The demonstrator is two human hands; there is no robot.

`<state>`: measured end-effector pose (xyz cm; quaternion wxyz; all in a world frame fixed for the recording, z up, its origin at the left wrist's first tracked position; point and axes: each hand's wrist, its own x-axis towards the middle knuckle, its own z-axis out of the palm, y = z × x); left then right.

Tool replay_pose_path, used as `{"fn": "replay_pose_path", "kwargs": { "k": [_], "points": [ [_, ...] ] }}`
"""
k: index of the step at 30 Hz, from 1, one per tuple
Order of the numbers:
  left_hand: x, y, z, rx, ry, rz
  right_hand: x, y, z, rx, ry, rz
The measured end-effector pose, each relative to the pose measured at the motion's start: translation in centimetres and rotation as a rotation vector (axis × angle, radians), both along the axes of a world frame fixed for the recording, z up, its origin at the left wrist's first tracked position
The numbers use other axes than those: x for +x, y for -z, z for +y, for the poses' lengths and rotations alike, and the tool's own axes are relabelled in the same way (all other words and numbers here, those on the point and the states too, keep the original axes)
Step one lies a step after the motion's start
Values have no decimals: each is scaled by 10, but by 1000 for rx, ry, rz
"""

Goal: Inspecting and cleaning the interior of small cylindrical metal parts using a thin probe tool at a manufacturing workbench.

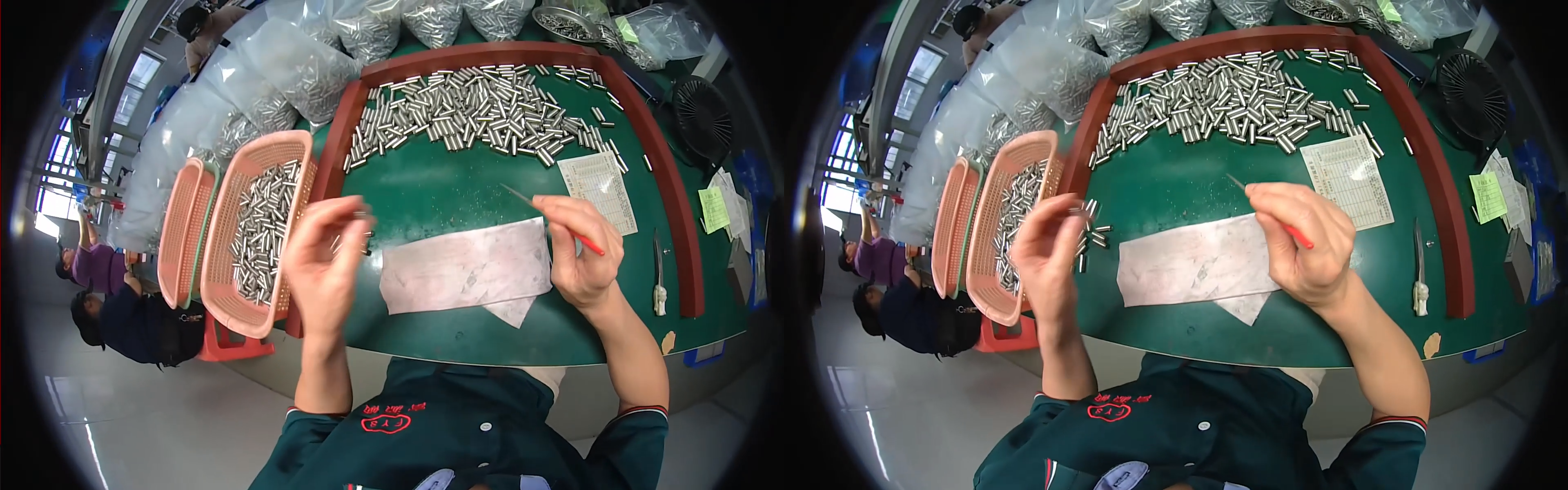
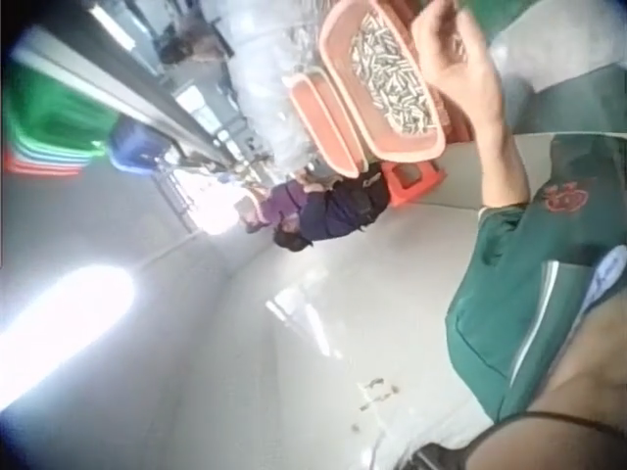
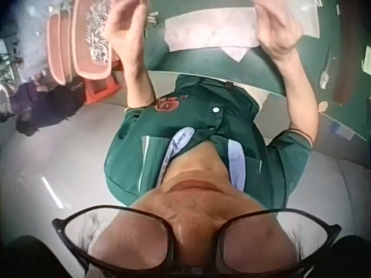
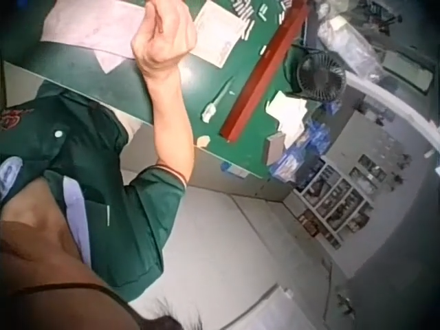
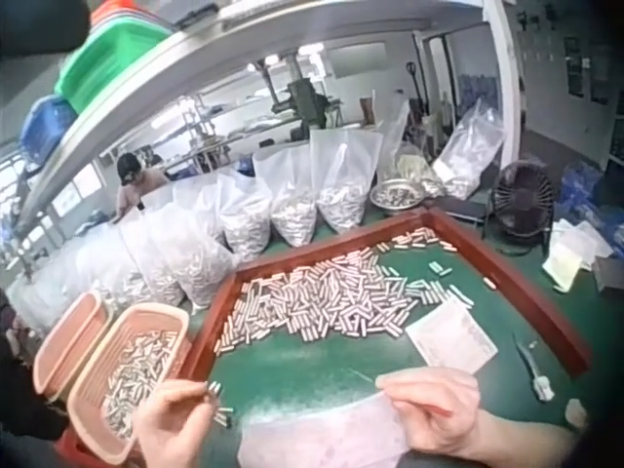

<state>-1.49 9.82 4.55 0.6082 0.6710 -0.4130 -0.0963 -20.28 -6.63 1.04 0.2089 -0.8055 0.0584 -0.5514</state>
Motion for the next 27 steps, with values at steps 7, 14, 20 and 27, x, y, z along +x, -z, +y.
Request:
{"fn": "replay_pose_path", "kwargs": {
  "k": [7, 14, 20, 27],
  "points": [
    [51, -44, 28, 158, -757, -1041, 2, 2, 2, -18, -26, -2],
    [29, -18, -32, 75, -298, -657, 3, 6, -1, 96, -38, -57],
    [12, 6, -83, 195, -26, -214, 1, 0, 1, 872, -114, -208],
    [6, 32, -88, 226, 98, -98, -1, 3, -8, 1107, -107, -215]
  ]
}}
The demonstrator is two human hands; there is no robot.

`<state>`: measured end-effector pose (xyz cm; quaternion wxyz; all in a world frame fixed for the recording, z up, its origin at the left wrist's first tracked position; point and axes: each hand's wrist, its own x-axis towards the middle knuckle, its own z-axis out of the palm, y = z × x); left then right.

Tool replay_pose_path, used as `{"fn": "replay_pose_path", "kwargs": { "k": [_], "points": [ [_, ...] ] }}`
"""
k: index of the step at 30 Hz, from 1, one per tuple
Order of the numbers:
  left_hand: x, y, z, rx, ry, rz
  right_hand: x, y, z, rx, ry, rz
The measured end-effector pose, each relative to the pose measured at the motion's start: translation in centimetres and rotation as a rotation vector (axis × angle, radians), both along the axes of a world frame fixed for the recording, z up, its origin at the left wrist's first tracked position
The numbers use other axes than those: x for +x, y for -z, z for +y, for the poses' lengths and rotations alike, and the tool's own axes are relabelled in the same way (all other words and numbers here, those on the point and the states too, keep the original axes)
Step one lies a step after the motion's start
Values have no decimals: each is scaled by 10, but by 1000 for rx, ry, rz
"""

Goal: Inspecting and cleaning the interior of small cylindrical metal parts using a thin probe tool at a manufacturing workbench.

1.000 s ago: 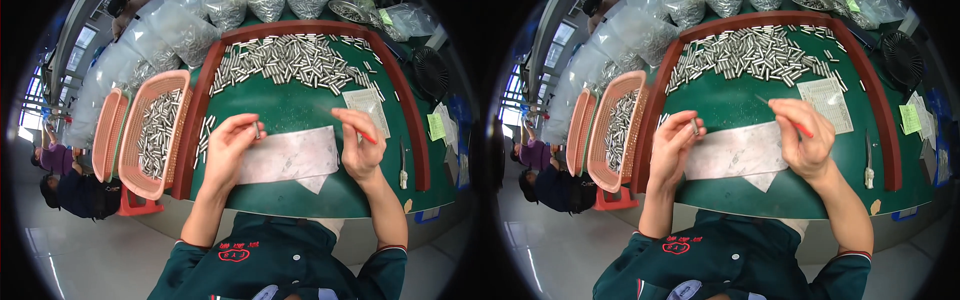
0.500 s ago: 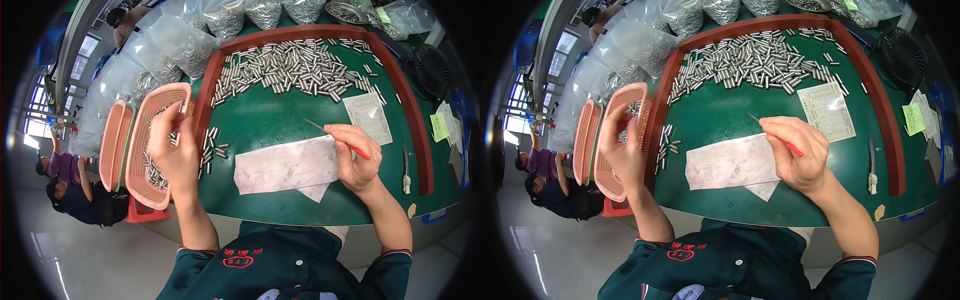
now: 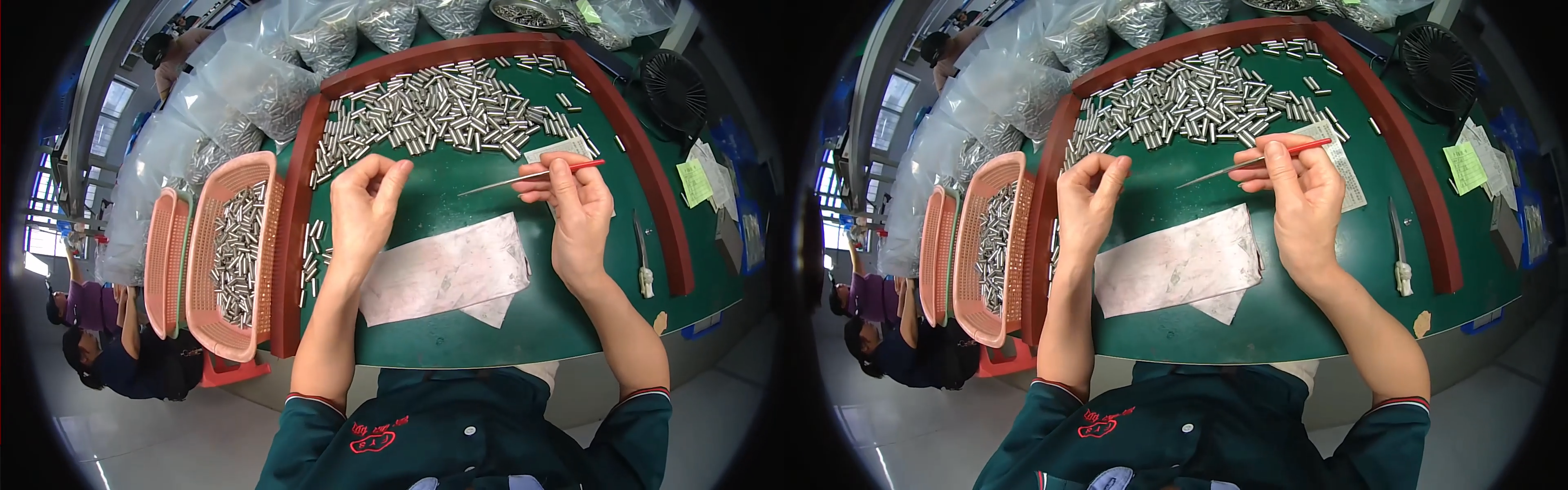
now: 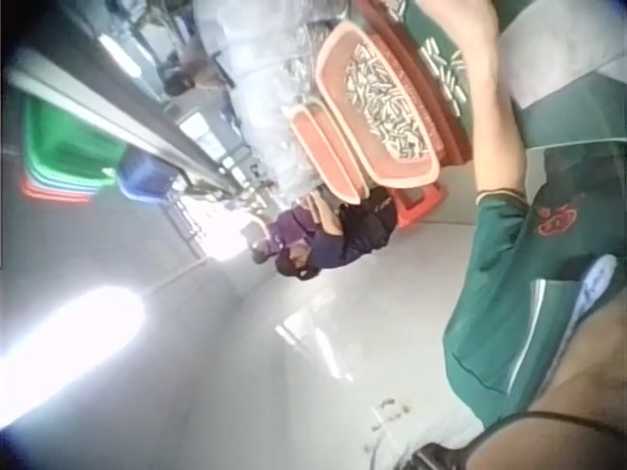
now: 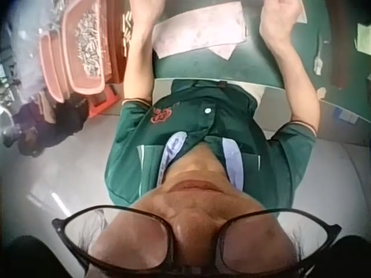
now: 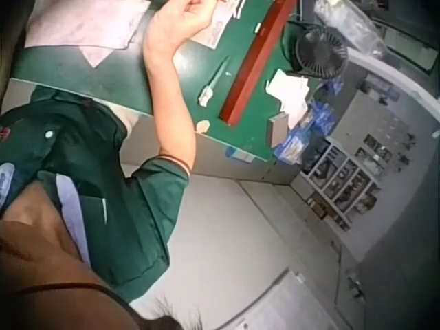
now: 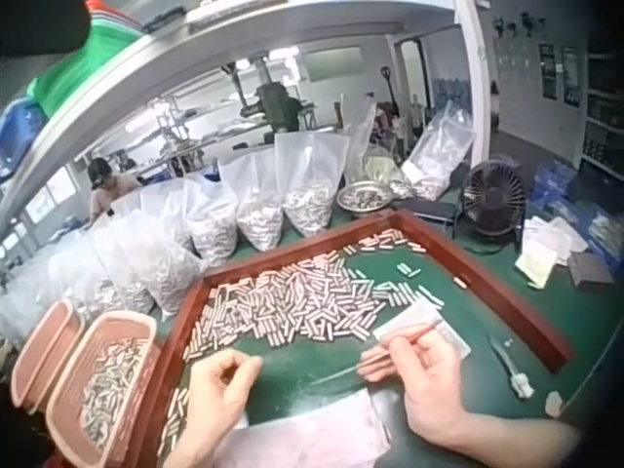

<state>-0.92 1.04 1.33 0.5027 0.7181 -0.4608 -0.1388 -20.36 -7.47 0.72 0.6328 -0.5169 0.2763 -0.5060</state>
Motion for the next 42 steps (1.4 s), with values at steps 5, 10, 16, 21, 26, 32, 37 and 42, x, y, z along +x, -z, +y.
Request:
{"fn": "replay_pose_path", "kwargs": {
  "k": [5, 10, 16, 21, 26, 32, 37, 42],
  "points": [
    [14, 6, 5, -57, -10, -179, 1, 0, 0, -12, -84, 42],
    [13, 4, 8, -3, 2, -354, 0, 7, -7, 0, -79, 112],
    [-6, -8, 18, -22, 50, -303, -4, 0, -11, 18, 13, 109],
    [-29, -17, 54, -92, 160, -594, -31, -27, 6, -267, 55, 172],
    [-33, -7, 108, 29, 120, -569, -83, -13, 48, -1032, -27, 518],
    [-25, 2, 151, 385, 239, -656, -98, 12, 86, -1096, -90, 708],
    [-25, 10, 159, 580, 281, -651, -104, 32, 97, -1082, -72, 920],
    [-29, 11, 162, 629, 260, -657, -109, 34, 101, -1070, -46, 951]
  ]
}}
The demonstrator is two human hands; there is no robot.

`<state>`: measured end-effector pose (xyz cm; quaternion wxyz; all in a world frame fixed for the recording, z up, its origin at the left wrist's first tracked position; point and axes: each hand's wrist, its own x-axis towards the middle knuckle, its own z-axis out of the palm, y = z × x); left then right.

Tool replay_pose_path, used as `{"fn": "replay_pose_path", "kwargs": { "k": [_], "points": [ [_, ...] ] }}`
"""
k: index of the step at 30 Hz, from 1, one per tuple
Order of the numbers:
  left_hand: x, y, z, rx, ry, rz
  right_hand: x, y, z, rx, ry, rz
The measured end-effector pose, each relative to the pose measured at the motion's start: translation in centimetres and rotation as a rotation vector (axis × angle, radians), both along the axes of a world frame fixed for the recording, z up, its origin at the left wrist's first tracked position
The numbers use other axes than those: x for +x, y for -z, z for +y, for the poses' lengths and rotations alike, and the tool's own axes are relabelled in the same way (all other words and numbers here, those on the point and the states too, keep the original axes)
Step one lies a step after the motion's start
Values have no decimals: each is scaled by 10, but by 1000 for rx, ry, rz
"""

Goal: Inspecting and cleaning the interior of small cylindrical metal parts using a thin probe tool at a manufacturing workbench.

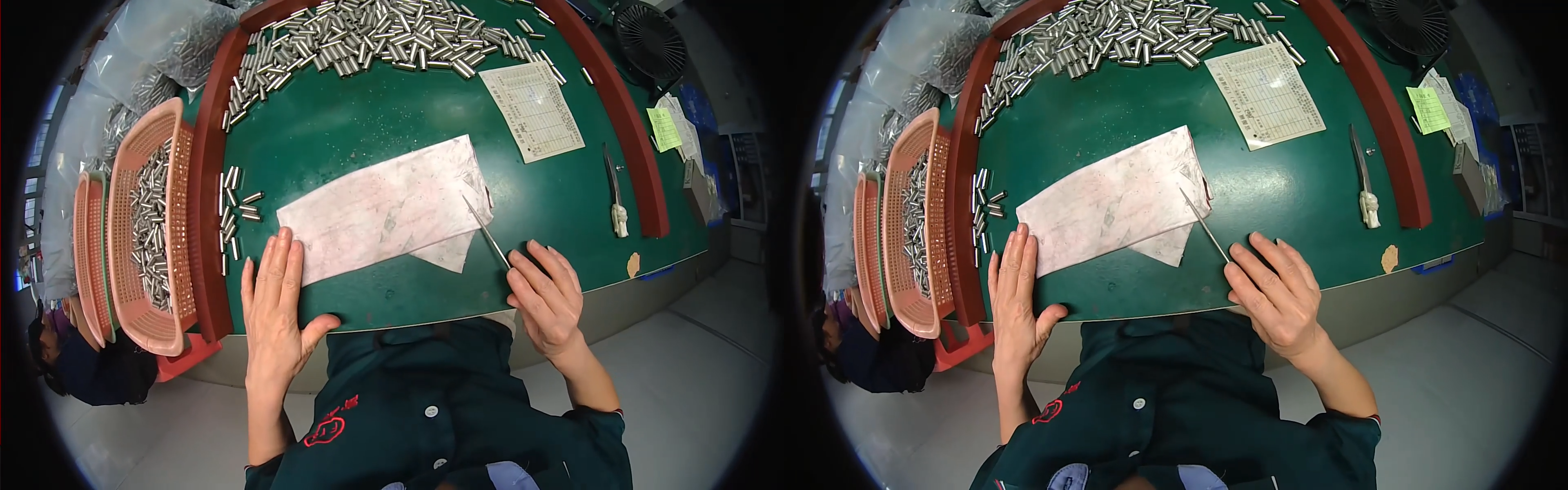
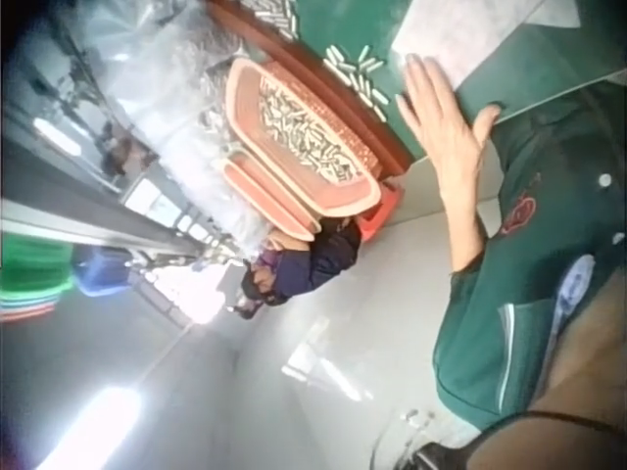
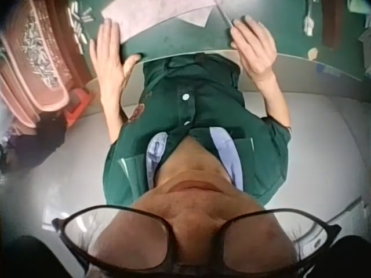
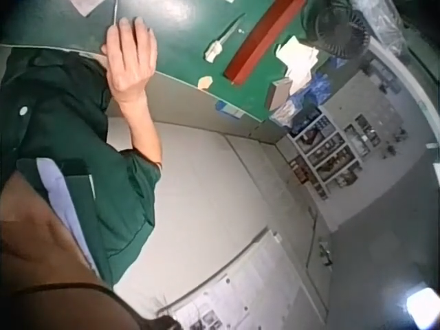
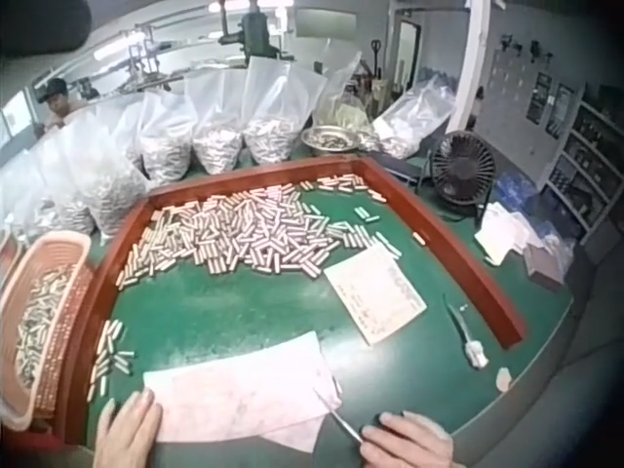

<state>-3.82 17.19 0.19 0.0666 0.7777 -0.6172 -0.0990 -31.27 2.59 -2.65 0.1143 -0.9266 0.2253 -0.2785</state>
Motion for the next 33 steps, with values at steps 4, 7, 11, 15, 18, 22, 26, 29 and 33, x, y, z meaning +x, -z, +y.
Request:
{"fn": "replay_pose_path", "kwargs": {
  "k": [4, 7, 11, 15, 18, 22, 26, 29, 33],
  "points": [
    [-1, 1, 2, 52, -5, -64, -6, 1, -1, 2, 25, 22],
    [0, 5, 3, 54, -19, -57, -12, 1, -5, 1, 61, 29],
    [2, 8, 2, 55, -30, -64, -15, 2, -13, 8, 134, 6],
    [4, 5, 1, -3, -22, -58, -18, -6, -14, 163, 168, -208],
    [8, 1, 6, -349, -41, -38, -17, -18, -17, 282, 124, -421],
    [8, -9, -26, -619, -53, 17, 8, -52, -45, 343, -2, -537],
    [17, -30, -87, -766, -14, -28, 55, -75, -89, 510, -15, -710],
    [32, -32, -128, -738, -39, -65, 93, -70, -122, 374, -24, -825],
    [54, -20, -168, -655, -57, -67, 105, -45, -143, -60, -101, -773]
  ]
}}
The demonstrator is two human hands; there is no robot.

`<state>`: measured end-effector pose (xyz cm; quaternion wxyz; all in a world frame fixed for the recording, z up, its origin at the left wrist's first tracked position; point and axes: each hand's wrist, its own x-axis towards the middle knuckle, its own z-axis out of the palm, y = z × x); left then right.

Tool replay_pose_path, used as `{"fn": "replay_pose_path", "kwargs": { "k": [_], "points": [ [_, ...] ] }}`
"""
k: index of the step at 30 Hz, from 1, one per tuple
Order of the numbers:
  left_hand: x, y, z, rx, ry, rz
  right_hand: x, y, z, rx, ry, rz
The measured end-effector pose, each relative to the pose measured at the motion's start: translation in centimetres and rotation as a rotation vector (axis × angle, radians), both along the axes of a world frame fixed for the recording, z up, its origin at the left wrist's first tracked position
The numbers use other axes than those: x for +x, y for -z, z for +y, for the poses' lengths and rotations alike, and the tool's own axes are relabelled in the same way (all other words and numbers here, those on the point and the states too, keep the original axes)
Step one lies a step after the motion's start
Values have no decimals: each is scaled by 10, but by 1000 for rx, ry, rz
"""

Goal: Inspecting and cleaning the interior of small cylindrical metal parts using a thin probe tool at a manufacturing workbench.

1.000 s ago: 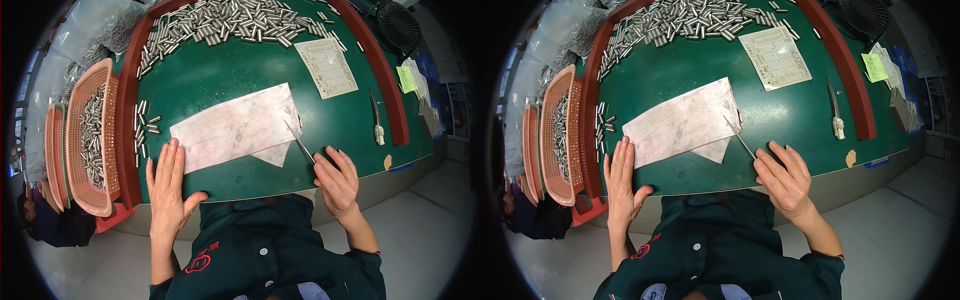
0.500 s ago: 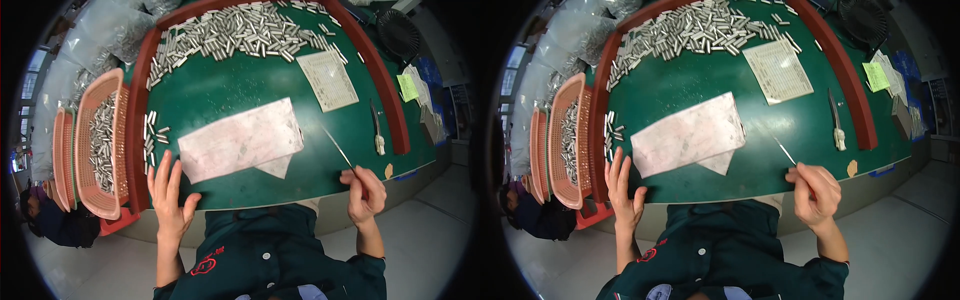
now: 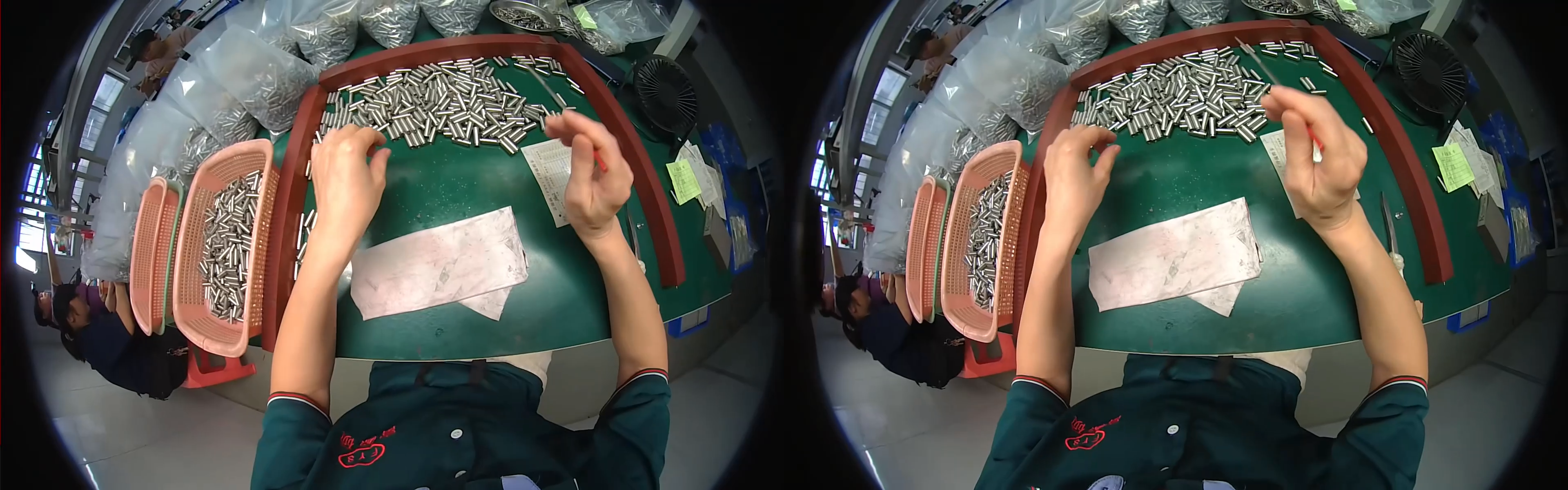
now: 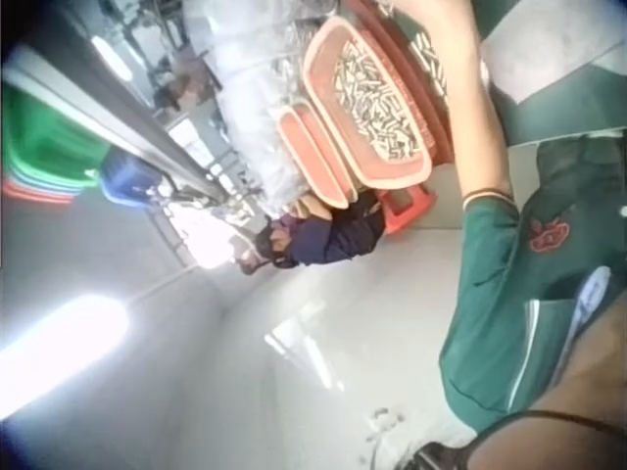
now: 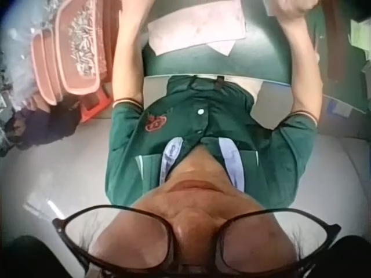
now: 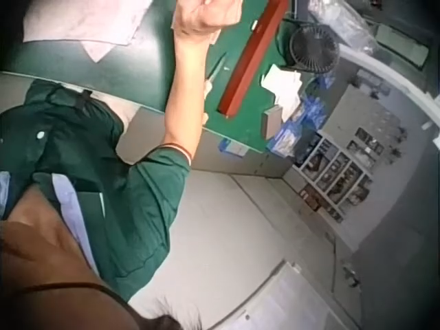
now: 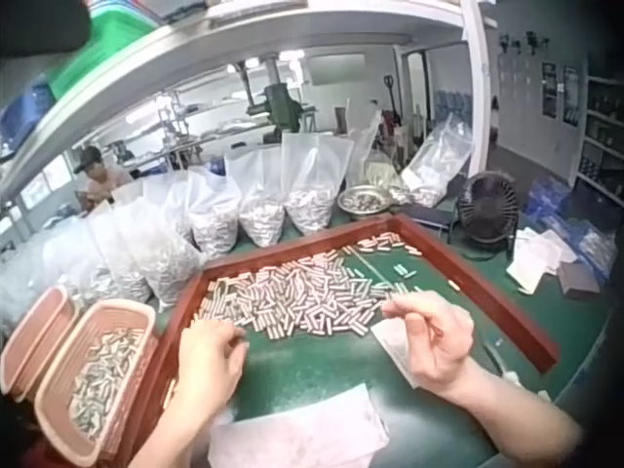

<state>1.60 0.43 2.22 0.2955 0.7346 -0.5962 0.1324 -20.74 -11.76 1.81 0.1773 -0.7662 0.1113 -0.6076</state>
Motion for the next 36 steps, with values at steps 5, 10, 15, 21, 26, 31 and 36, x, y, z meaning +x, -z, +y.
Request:
{"fn": "replay_pose_path", "kwargs": {
  "k": [5, 10, 15, 21, 26, 31, 36],
  "points": [
    [17, 9, -27, 183, -39, 269, -3, 16, 6, -227, 20, 160],
    [31, 18, -39, 199, -72, 195, -2, 17, 9, -93, -16, 133],
    [40, 20, -43, 276, -97, 149, -6, 18, 10, -19, -28, 142],
    [36, 23, -50, 284, -60, 197, -3, 19, 13, -59, -52, 138],
    [35, 26, -57, 295, -44, 200, -5, 19, 13, -69, -43, 136],
    [36, 27, -58, 303, -49, 187, -4, 19, 15, -73, -52, 134],
    [33, 14, -48, 265, -65, 289, -4, 19, 15, -74, -51, 129]
  ]
}}
